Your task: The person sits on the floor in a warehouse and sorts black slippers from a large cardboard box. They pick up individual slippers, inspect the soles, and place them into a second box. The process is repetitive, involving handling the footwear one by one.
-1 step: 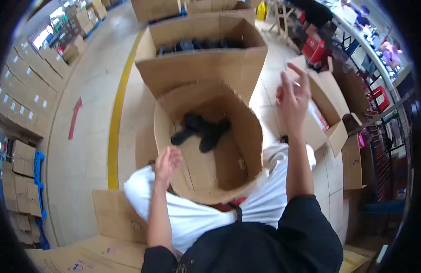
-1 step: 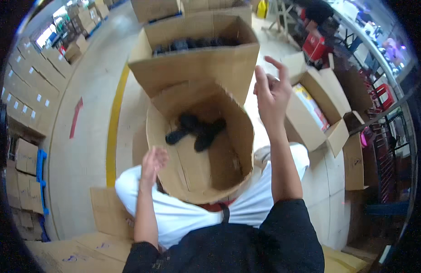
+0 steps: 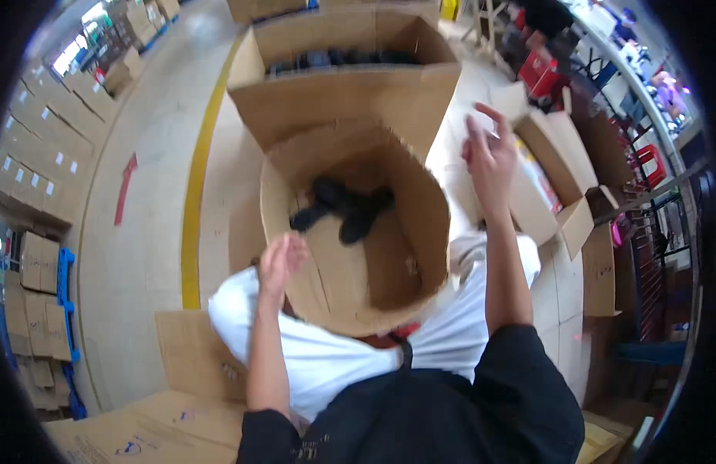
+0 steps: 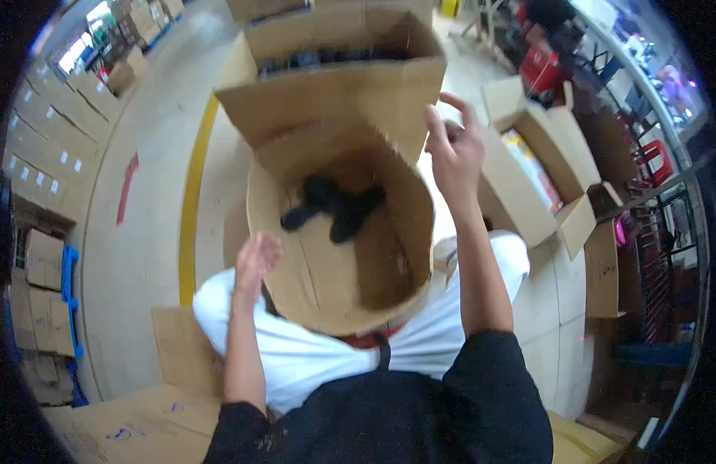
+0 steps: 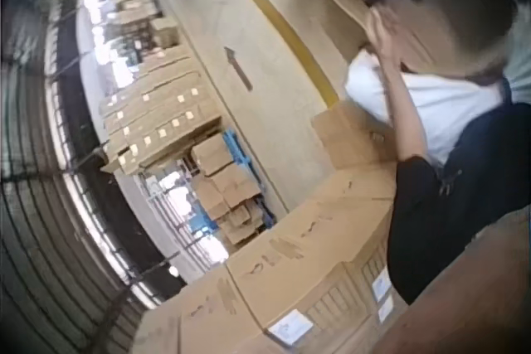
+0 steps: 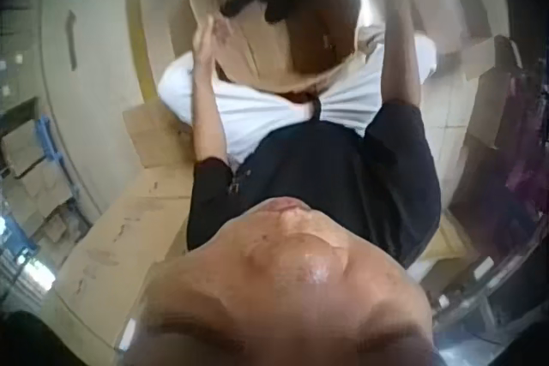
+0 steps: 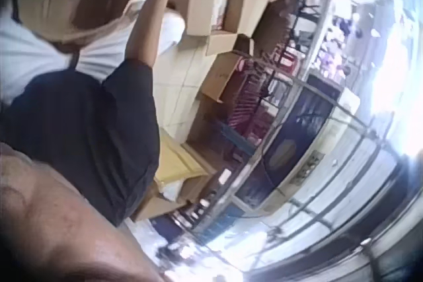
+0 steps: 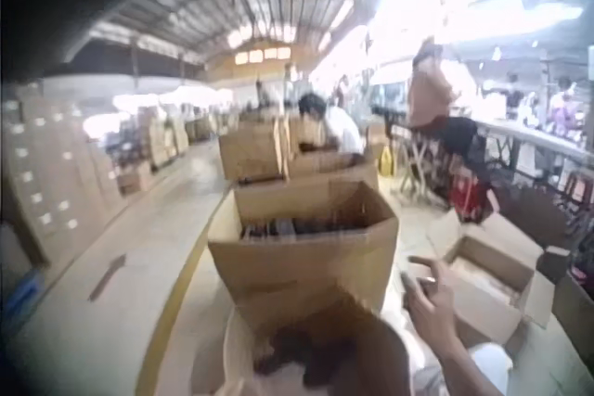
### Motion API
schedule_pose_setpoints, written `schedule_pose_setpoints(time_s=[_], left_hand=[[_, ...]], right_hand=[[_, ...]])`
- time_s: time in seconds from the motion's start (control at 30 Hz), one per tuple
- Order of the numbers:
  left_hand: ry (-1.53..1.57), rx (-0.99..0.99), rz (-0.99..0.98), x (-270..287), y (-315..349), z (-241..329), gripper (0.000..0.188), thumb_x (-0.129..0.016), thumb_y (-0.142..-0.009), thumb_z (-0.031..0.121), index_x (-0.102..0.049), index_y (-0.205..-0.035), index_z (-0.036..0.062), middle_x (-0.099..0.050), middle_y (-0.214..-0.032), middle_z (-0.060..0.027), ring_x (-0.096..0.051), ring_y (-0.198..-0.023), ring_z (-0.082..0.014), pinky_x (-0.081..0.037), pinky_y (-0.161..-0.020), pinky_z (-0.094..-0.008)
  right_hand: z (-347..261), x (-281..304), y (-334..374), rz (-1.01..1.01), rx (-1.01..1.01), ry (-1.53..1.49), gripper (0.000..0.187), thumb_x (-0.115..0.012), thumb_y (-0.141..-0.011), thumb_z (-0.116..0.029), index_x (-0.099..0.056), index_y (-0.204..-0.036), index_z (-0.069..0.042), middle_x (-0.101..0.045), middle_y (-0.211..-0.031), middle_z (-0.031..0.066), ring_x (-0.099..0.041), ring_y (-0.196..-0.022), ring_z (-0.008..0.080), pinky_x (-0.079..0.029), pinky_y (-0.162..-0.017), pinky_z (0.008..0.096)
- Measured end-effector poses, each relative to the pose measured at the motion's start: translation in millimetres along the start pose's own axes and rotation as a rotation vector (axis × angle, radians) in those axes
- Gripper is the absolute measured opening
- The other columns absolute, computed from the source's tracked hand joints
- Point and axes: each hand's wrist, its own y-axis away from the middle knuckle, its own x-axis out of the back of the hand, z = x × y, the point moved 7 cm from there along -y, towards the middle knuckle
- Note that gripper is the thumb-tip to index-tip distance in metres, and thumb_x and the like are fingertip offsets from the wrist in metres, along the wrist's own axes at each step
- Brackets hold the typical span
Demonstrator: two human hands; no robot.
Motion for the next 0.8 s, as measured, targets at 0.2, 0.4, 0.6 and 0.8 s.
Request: schedule_pose_setpoints(time_s=[0.2, 0.4, 0.6, 0.8], left_hand=[[-0.25, -0.203, -0.038, -14, 4, 55, 0.029, -0.047, -0.088, 0.029, -0.052, -0.101, 0.0038, -0.058, -0.09, -0.0045, -0.055, -0.079, -0.0112, -0.044, -0.073, -0.0241], [-0.286, -0.16, 0.127, 21, 2, 17, 0.027, -0.059, -0.081, 0.027, -0.055, -0.097, 0.0061, -0.058, -0.087, -0.0001, -0.053, -0.079, -0.0081, -0.045, -0.071, -0.0253], [-0.535, -0.072, 0.02, 4, -13, 21, 0.028, -0.058, -0.082, 0.023, -0.054, -0.102, 0.0035, -0.06, -0.089, -0.0063, -0.057, -0.081, -0.0117, -0.045, -0.073, -0.0248], [-0.552, -0.033, 0.036, 10, -16, 12, 0.028, -0.057, -0.082, 0.025, -0.055, -0.101, 0.0043, -0.06, -0.088, -0.0054, -0.057, -0.081, -0.012, -0.045, -0.073, -0.0255]], right_hand=[[247, -102, 68, -0.596, -0.683, 0.234, 0.026, -0.057, -0.081, -0.023, -0.054, -0.097, -0.003, -0.055, -0.062, 0.0038, -0.052, -0.047, 0.0107, -0.041, -0.039, 0.0239], [382, -194, 162, -0.916, -0.432, 0.618, 0.073, -0.064, -0.071, -0.027, -0.025, -0.129, -0.006, -0.039, -0.121, 0.0262, -0.037, -0.113, 0.0405, -0.033, -0.093, 0.0424], [456, -217, 159, -0.972, -0.38, 0.972, 0.099, -0.074, -0.06, -0.016, -0.01, -0.135, -0.02, -0.023, -0.132, 0.0256, -0.031, -0.118, 0.0401, -0.033, -0.095, 0.0459], [435, -234, 139, -1.07, -0.148, 1.091, 0.081, -0.072, -0.063, -0.023, -0.026, -0.129, -0.015, -0.039, -0.121, 0.0221, -0.045, -0.105, 0.0369, -0.044, -0.083, 0.0434]])
